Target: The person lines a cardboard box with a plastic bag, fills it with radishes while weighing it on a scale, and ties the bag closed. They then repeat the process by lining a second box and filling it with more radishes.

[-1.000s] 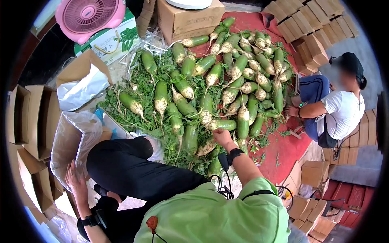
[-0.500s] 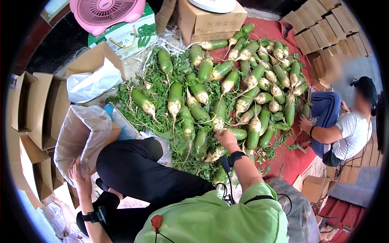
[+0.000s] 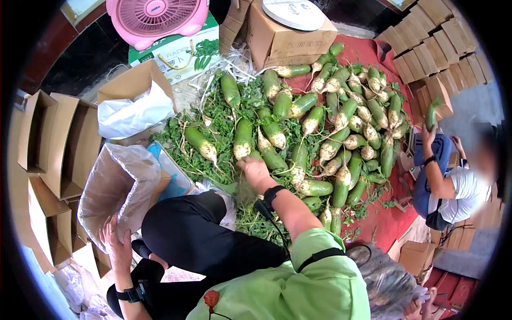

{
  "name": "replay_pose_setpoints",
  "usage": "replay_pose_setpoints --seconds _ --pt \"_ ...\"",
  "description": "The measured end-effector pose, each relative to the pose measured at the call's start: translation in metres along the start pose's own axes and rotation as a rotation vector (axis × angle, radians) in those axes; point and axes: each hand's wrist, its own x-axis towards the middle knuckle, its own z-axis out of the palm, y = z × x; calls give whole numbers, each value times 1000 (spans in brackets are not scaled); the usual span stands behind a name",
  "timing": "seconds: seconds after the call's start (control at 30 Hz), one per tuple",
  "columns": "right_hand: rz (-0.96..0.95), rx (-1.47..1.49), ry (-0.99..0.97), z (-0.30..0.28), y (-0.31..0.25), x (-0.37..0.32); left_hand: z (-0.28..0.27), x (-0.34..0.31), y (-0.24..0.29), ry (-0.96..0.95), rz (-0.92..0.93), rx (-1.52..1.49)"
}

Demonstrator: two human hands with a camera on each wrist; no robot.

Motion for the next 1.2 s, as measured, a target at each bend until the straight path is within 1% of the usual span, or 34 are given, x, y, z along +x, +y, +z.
replay_pose_setpoints --seconds 0.07,0.1,0.13,0.17,0.2,0.27,0.33,0.4,0.43,0.47,0.53,0.6,0.67,0.7,0.73,0.8,0.83,0.87,0.93,0.97,1.07,1.1,1.17,1.2 --pt "220 303 223 -4 7 12 -1 -1 -1 -13 -2 4" --pt "357 354 417 0 15 19 0 -2 -1 -16 8 9" --pt "413 400 492 1 28 24 0 -3 -1 -21 18 15" --pt "546 407 509 2 41 28 -2 -3 2 -22 12 13" --pt "631 326 468 -5 53 26 -5 -2 5 -33 11 8" --pt "755 224 464 -5 77 29 -8 0 8 -37 -1 1" --pt "855 230 366 1 98 34 -9 0 8 -59 15 1" --pt "916 281 242 -1 105 41 -12 2 11 -61 -2 -6" --pt "948 293 150 -3 107 47 -13 3 12 -65 3 -29" --pt "940 288 147 -5 108 52 -14 4 12 -69 10 -51" --pt "987 284 41 -11 105 62 -16 6 15 -62 -2 -53" --pt "973 311 34 -13 110 72 -17 8 17 -76 -27 -54" --pt "1022 309 -115 -20 111 79 -16 9 15 -71 -35 -49" --pt "989 215 -82 -21 110 80 -16 9 14 -71 -31 -43" --pt "987 210 -85 -24 110 83 -15 9 14 -72 -27 -38" --pt "965 120 -171 -32 112 89 -16 10 14 -69 -12 -44" --pt "922 44 -79 -27 114 87 -16 10 15 -71 -21 -44" --pt "912 41 -75 -31 119 88 -16 11 16 -67 -33 -42" --pt "843 436 -196 -38 130 85 -19 14 20 -71 -55 -45" --pt "843 433 -200 -36 130 81 -21 14 21 -85 -64 -52" --pt "964 1476 -116 -36 127 71 -24 14 22 -92 -42 -103" --pt "947 1525 -187 -39 123 67 -26 15 22 -88 -46 -103" --pt "756 1702 -175 -43 102 49 -29 15 24 -88 -14 -138" --pt "650 1780 -160 -60 81 41 -29 15 22 -85 -22 -136"
